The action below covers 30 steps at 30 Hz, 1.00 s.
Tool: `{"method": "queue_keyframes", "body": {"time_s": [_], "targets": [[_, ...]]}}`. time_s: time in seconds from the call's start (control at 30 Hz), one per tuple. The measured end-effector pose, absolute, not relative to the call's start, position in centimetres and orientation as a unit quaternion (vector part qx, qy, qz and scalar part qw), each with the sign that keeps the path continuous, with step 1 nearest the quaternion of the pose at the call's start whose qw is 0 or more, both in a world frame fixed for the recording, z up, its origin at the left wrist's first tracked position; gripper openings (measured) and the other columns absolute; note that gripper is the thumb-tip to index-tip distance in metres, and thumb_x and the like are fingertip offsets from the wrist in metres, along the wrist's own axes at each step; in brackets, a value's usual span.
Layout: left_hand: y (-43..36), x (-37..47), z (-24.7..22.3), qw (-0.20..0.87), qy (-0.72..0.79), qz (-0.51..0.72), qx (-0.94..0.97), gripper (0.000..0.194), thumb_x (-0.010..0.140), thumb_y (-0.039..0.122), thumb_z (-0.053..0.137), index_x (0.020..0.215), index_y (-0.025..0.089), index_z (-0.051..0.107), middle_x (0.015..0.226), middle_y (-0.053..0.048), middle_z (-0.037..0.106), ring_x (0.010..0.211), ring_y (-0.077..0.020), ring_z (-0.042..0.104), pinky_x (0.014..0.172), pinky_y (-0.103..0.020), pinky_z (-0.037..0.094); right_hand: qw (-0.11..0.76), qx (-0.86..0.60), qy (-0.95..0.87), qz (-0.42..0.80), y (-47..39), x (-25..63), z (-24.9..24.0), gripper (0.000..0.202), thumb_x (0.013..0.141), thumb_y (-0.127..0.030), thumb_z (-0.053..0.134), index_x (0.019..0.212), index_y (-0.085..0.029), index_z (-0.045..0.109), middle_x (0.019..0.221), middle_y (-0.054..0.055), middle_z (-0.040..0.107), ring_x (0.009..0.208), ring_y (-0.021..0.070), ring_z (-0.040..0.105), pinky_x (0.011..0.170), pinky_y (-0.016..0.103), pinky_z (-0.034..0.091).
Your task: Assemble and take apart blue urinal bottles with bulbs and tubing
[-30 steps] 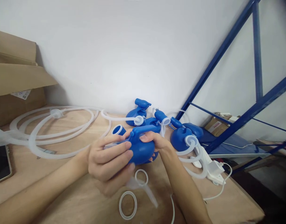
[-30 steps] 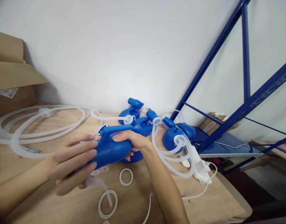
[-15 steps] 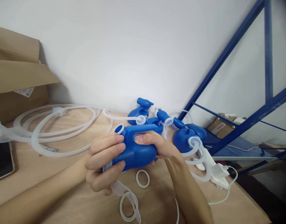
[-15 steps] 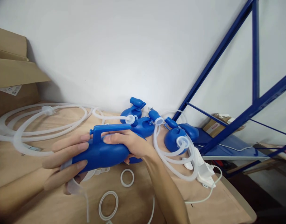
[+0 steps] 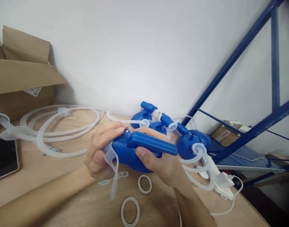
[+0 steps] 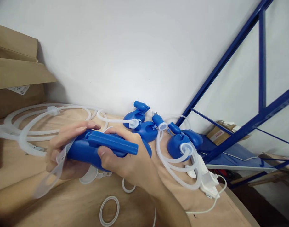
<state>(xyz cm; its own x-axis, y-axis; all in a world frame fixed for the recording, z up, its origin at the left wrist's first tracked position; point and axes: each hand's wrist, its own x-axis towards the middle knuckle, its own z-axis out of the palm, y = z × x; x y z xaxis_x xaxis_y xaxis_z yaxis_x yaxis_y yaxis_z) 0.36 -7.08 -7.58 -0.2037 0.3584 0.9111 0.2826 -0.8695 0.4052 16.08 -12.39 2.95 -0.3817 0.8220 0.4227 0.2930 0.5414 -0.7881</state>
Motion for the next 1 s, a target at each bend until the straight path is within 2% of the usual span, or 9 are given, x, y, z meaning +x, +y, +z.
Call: {"method": "queue_keyframes", "body": {"time_s": [0.07, 0.13, 0.23, 0.37, 0.5, 0.6, 0.73, 0.9, 1.0], "targets": [[-7.8, 1.1, -5.7, -0.040, 0.194, 0.823, 0.532, 0.057, 0.105, 0.031, 0.014, 0.129, 0.038, 0.066, 0.117, -0.002, 0.073, 0.105, -0.0290, 0.068, 0.092, -0.061, 0.054, 0.436, -0.354, -0.774, 0.292, -12.5, 15.9, 2.6, 0.028, 0.088, -0.042, 0.075, 0.110, -0.027, 0.074, 0.102, 0.003, 0.078, 0.092, 0.0259, 0.073, 0.073, 0.036, 0.061], [-8.2, 1.4, -4.3, -0.031, 0.188, 0.835, 0.517, 0.052, 0.104, 0.029, 0.022, 0.118, 0.034, 0.071, 0.109, -0.003, 0.075, 0.096, -0.0279, 0.069, 0.086, -0.057, 0.056, 0.447, -0.347, -0.782, 0.261, -12.2, 15.7, 2.3, 0.029, 0.088, -0.041, 0.075, 0.114, -0.028, 0.073, 0.109, 0.005, 0.079, 0.102, 0.0289, 0.074, 0.078, 0.038, 0.063], [-8.0, 0.8, -3.4, 0.066, 0.225, 0.800, 0.553, 0.044, 0.105, 0.036, 0.027, 0.113, 0.030, 0.070, 0.109, -0.006, 0.076, 0.096, -0.0280, 0.070, 0.086, -0.054, 0.058, 0.455, -0.322, -0.808, 0.192, -11.2, 15.6, 2.0, 0.034, 0.087, -0.037, 0.073, 0.119, -0.027, 0.071, 0.113, 0.006, 0.080, 0.103, 0.0291, 0.076, 0.086, 0.040, 0.064], [-7.2, -0.3, -2.8, 0.192, 0.238, 0.744, 0.594, 0.040, 0.105, 0.035, 0.035, 0.117, 0.024, 0.072, 0.115, -0.006, 0.075, 0.105, -0.0263, 0.069, 0.096, -0.047, 0.057, 0.446, -0.306, -0.836, 0.094, -9.2, 16.4, 1.6, 0.045, 0.083, -0.038, 0.076, 0.125, -0.025, 0.068, 0.122, 0.009, 0.079, 0.099, 0.0282, 0.078, 0.092, 0.042, 0.063], [-6.5, -1.3, -1.0, 0.267, 0.271, 0.643, 0.664, 0.042, 0.108, 0.044, 0.038, 0.113, 0.021, 0.073, 0.118, -0.008, 0.075, 0.113, -0.0284, 0.068, 0.105, -0.048, 0.055, 0.433, -0.307, -0.844, 0.083, -7.0, 18.2, 1.3, 0.048, 0.084, -0.044, 0.075, 0.127, -0.025, 0.067, 0.123, 0.008, 0.079, 0.100, 0.0279, 0.077, 0.095, 0.042, 0.061], [-6.5, -2.0, 0.1, 0.246, 0.233, 0.583, 0.738, 0.041, 0.108, 0.051, 0.043, 0.119, 0.024, 0.073, 0.128, -0.009, 0.071, 0.122, -0.0286, 0.065, 0.111, -0.048, 0.053, 0.441, -0.297, -0.836, 0.136, -5.8, 19.0, 1.1, 0.047, 0.085, -0.049, 0.074, 0.125, -0.024, 0.068, 0.121, 0.008, 0.079, 0.106, 0.0297, 0.075, 0.096, 0.043, 0.059], [-6.8, -2.4, 0.4, 0.207, 0.222, 0.558, 0.773, 0.032, 0.106, 0.048, 0.053, 0.104, 0.025, 0.076, 0.122, -0.007, 0.069, 0.119, -0.0257, 0.066, 0.109, -0.043, 0.055, 0.428, -0.268, -0.845, 0.178, -4.9, 19.1, 0.4, 0.050, 0.086, -0.052, 0.075, 0.128, -0.025, 0.066, 0.125, 0.007, 0.076, 0.112, 0.0303, 0.072, 0.103, 0.047, 0.055], [-6.3, -3.0, 0.6, 0.152, 0.261, 0.575, 0.761, 0.032, 0.106, 0.045, 0.053, 0.097, 0.022, 0.074, 0.115, -0.009, 0.070, 0.110, -0.0250, 0.067, 0.099, -0.040, 0.057, 0.440, -0.304, -0.823, 0.194, -4.4, 19.1, 0.1, 0.090, 0.078, -0.063, 0.085, 0.152, -0.027, 0.047, 0.145, 0.013, 0.063, 0.129, 0.0315, 0.064, 0.109, 0.050, 0.052], [-6.0, -3.4, 0.8, 0.099, 0.309, 0.587, 0.742, 0.031, 0.106, 0.041, 0.050, 0.098, 0.021, 0.072, 0.114, -0.008, 0.070, 0.108, -0.0245, 0.066, 0.097, -0.040, 0.056, 0.473, -0.296, -0.821, 0.123, -5.4, 19.5, 1.1, 0.096, 0.069, -0.074, 0.088, 0.146, -0.028, 0.054, 0.141, 0.013, 0.061, 0.131, 0.0335, 0.060, 0.111, 0.051, 0.051]]}}
